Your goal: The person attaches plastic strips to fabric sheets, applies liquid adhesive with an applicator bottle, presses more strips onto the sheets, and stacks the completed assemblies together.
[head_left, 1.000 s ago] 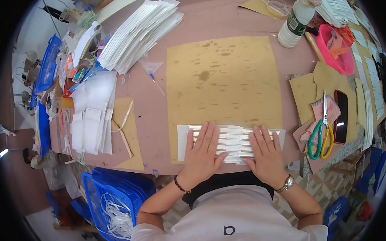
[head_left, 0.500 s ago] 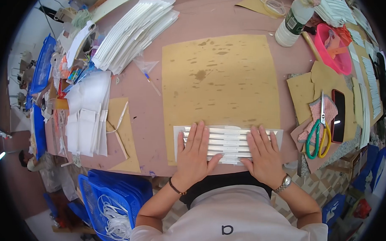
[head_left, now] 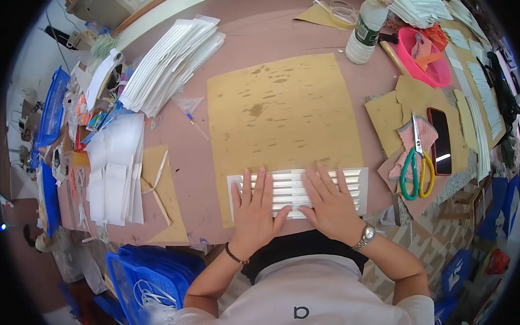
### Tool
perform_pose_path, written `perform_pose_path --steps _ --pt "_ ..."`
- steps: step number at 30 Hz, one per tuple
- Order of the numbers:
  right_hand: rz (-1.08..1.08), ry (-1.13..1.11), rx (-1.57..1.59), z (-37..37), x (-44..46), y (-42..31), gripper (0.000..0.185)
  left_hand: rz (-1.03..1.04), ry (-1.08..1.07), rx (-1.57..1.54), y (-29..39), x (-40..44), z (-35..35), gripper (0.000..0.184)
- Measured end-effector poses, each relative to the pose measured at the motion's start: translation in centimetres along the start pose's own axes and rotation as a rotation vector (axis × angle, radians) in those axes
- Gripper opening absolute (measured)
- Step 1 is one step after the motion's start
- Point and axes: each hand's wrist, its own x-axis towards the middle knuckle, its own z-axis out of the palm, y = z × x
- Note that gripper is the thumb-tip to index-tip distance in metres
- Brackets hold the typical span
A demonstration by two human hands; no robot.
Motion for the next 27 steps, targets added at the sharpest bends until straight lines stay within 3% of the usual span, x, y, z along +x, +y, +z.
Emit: perform_pose_path --steps 8,14,20,21,23,25,27 --pt "-0.020 0.018 -0.015 0.2 0.2 0.1 0.065 -0.053 0.045 -0.083 -0.9 -0.3 0.1 0.078" --pt "-0.029 0.018 -0.030 0.0 -0.6 0.7 0.066 -0.122 0.109 0.095 -1.4 -1.1 0.4 0.080" --pt "0.147 0.093 -0.101 -0.1 -4.3 4.4 0.064 -0.164 0.213 0.081 -3.5 -2.4 1.1 0.070" --pt "0.135 0.107 -0.104 -0.4 -5.1 4.7 0.064 -0.197 0.242 -0.043 -3.9 -2.7 0.9 0.065" --pt "0.180 0.264 0.129 -1.3 -7.0 4.9 0.060 -0.231 0.280 -0.163 -5.1 -3.2 0.9 0.061" --pt "0.158 0.295 0.145 -2.6 -8.9 4.0 0.058 -0.272 0.512 -0.273 -6.3 -3.6 0.6 0.051" --pt "0.220 0.356 0.414 -2.8 -10.3 3.4 0.058 -0.304 0.445 -0.332 -7.3 -3.0 -0.4 0.045"
